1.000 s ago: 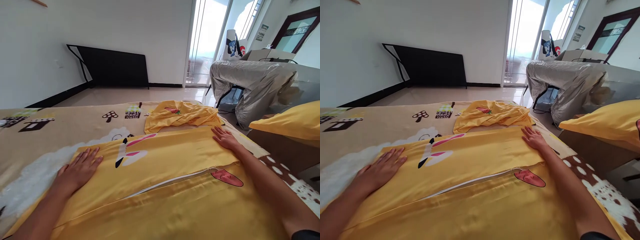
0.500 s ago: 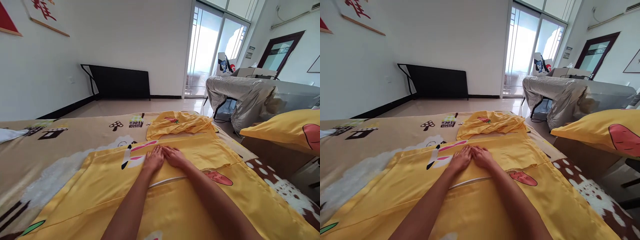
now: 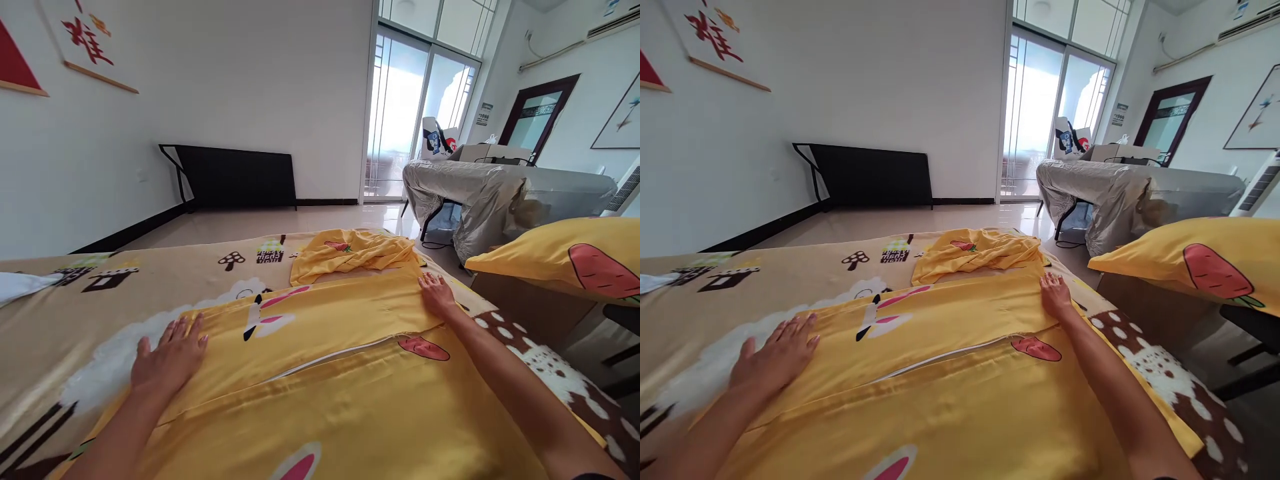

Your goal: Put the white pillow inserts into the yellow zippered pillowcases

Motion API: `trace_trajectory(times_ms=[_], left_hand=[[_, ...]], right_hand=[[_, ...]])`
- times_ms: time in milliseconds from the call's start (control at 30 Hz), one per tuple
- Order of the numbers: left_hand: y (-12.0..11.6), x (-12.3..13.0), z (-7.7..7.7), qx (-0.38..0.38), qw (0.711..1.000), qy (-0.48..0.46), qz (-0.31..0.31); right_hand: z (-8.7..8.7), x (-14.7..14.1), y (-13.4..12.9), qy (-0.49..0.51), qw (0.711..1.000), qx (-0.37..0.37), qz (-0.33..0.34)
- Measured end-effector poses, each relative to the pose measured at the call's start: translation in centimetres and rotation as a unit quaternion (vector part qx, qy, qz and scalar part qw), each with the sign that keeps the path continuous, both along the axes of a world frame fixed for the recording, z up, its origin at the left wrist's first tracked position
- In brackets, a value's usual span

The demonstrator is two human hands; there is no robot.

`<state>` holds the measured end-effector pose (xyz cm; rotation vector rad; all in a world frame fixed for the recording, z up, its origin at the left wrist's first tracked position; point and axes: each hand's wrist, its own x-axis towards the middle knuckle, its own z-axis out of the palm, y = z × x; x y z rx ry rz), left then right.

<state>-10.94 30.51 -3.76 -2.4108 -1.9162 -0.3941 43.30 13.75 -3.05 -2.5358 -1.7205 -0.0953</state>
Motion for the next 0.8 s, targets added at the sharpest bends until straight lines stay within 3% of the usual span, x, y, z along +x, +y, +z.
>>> trace_trajectory(times_ms=[167, 267, 333, 400, 500, 667, 800], left_hand=[[-2.7, 7.8, 0.9, -0.057, 0.995, 0.030, -0.077], [-4.1, 11.9, -0.2, -0.100, 0.987, 0.034, -0.121], [-4.8, 12.7, -1.2, -0.113, 0.985, 0.035, -0.129], [-5.3, 11.7, -2.0, -0.103, 0.986, 0.032, -0.124], [-5.3, 8.4, -2.6, -0.079, 0.991, 0.022, -0.106], [-4.6, 2.7, -2.1, -0.047, 0.996, -0.008, -0.077], [-4.9, -0.8, -1.9, -0.038, 0.996, -0.059, -0.052]], right_hand=[[0.6, -8.7, 1.8, 0.055, 0.992, 0.022, 0.108], [0.0, -14.1, 2.7, 0.107, 0.975, 0.001, 0.196], [-0.7, -15.7, 2.8, 0.126, 0.964, -0.016, 0.233], [-1.5, -15.4, 2.4, 0.130, 0.962, -0.025, 0.239], [-2.6, -12.0, 1.0, 0.116, 0.973, -0.024, 0.200], [-3.5, -5.2, -2.1, 0.057, 0.989, -0.003, 0.140], [-3.4, -1.7, -4.1, 0.010, 0.994, 0.017, 0.104]])
